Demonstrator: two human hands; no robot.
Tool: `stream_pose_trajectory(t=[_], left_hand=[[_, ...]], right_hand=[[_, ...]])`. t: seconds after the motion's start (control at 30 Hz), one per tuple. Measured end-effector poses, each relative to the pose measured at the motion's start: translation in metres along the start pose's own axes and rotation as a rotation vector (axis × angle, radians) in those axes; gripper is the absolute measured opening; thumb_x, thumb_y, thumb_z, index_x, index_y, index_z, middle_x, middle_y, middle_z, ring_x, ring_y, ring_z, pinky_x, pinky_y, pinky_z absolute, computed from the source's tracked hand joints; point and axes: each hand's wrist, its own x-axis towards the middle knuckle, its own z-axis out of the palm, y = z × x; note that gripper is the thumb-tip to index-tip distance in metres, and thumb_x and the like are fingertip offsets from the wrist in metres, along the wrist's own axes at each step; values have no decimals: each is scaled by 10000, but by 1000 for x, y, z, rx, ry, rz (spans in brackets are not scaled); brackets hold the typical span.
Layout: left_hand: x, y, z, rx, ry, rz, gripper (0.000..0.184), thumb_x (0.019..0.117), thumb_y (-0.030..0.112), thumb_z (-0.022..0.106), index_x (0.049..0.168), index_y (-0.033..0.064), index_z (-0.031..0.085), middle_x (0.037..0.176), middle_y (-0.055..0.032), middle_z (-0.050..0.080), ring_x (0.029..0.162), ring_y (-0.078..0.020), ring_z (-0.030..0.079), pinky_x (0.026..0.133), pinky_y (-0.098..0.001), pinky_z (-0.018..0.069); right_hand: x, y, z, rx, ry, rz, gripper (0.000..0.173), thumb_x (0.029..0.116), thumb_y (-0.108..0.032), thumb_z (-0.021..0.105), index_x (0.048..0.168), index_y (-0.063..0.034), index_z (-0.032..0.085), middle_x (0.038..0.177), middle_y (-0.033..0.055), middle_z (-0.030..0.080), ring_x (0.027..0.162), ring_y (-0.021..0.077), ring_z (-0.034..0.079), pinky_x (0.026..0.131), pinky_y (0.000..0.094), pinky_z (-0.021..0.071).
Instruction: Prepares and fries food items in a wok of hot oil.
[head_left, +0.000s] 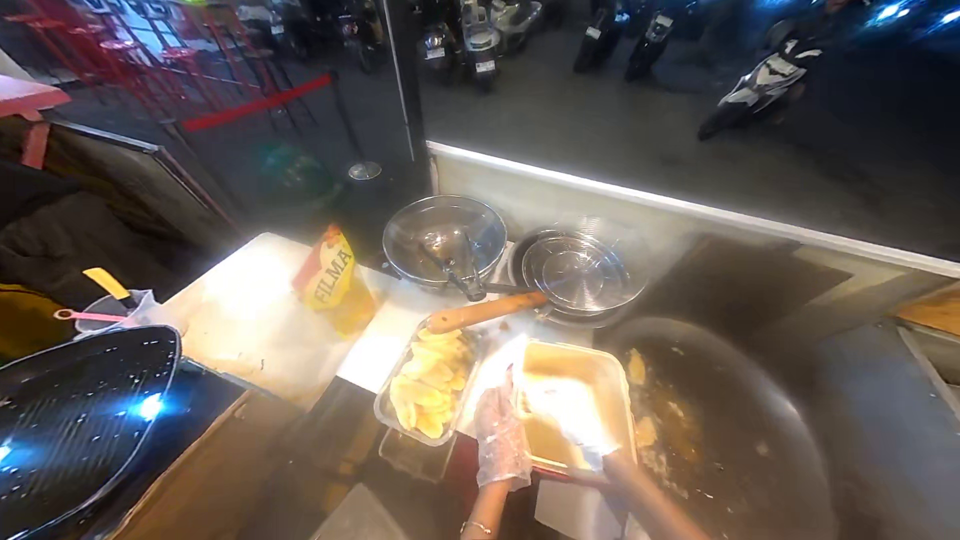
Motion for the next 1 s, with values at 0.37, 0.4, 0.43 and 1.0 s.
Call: stream_pose_trajectory(t=[0.37, 0.4, 0.43, 1.0], left_hand=[[92, 90, -43, -630, 51, -90, 653, 1079, 574, 329, 1322, 14, 560, 1017, -137, 728, 876, -231, 734, 809, -433, 622], [100, 89, -45, -631, 50, -89, 667, 1070, 592, 340, 1320, 18, 570, 1002, -137, 733, 870, -234, 735, 807, -437, 621], [103, 90, -48, -606, 49, -91, 665, 1066, 597, 354, 1341, 30, 564, 1007, -135, 736, 874, -236, 737, 811, -439, 620], [77, 2, -103, -735, 174, -171, 456, 1098, 261, 481, 1497, 42, 444, 1247, -226, 656, 1005, -314, 716, 857, -465, 610]], right_hand=[[14, 60, -123, -206, 53, -15, 260, 962, -342, 697, 982, -99, 787, 945, 77, 770, 917, 211, 742, 911, 478, 589], [12, 59, -122, -222, 100, -18, 243, 939, -342, 722, 987, -115, 793, 958, 67, 771, 934, 207, 739, 915, 477, 590], [11, 59, -120, -256, 144, -51, 227, 931, -331, 725, 1003, -128, 797, 986, 65, 767, 971, 214, 724, 926, 483, 571], [-6, -61, -28, -323, 123, -803, 248, 1034, -208, 551, 1172, -93, 722, 1116, 129, 733, 1067, 256, 700, 948, 441, 563]])
